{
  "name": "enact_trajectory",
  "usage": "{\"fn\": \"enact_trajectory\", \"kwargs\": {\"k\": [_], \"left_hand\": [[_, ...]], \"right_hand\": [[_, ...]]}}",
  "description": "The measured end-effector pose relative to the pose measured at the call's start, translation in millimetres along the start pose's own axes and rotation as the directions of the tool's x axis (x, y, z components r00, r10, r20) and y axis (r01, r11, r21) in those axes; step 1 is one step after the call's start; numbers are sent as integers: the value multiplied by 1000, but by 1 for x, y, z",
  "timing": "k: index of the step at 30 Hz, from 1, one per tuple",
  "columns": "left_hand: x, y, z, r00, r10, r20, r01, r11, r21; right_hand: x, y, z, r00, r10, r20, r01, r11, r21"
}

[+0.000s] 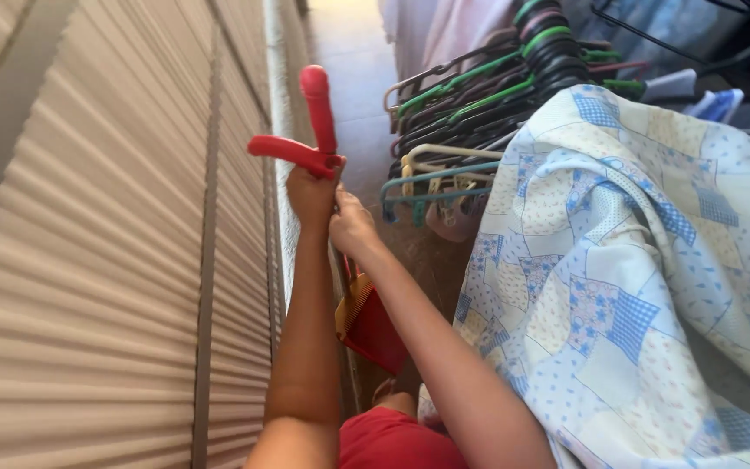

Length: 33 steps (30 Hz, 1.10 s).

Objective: The recorder is seen sweeping the floor of a balcony area and then organizing the broom and dustpan by clipping them together.

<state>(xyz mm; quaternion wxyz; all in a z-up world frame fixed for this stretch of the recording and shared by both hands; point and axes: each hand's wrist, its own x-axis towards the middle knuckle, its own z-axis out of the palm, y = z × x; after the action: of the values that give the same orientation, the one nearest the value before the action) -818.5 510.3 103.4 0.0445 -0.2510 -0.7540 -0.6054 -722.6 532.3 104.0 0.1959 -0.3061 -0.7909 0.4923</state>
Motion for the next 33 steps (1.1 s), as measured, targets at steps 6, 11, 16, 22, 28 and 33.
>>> {"fn": "enact_trajectory", "kwargs": {"k": [6,11,16,22,28,33], "left_hand": [[43,-34,24,974,222,-42,-224,974,-41],[71,-8,22,995,103,7,-101,983,-154],[109,-38,49,997,71,-3,-71,982,-173],[140,-39,59,998,-5,-67,4,1000,-21],[165,1,59,1000,-12,9,14,984,-177],[198,0,78,988,-122,89,131,986,-104]], "right_hand": [[62,52,39,988,18,-152,-12,999,38],[72,-30,6,977,-18,-214,16,1000,-8],[117,-91,-23,967,-145,-210,102,974,-204],[177,-136,-54,999,45,18,-35,930,-366],[247,-149,-97,968,167,189,-127,970,-209],[279,-164,-108,965,177,193,-67,879,-472]]}}
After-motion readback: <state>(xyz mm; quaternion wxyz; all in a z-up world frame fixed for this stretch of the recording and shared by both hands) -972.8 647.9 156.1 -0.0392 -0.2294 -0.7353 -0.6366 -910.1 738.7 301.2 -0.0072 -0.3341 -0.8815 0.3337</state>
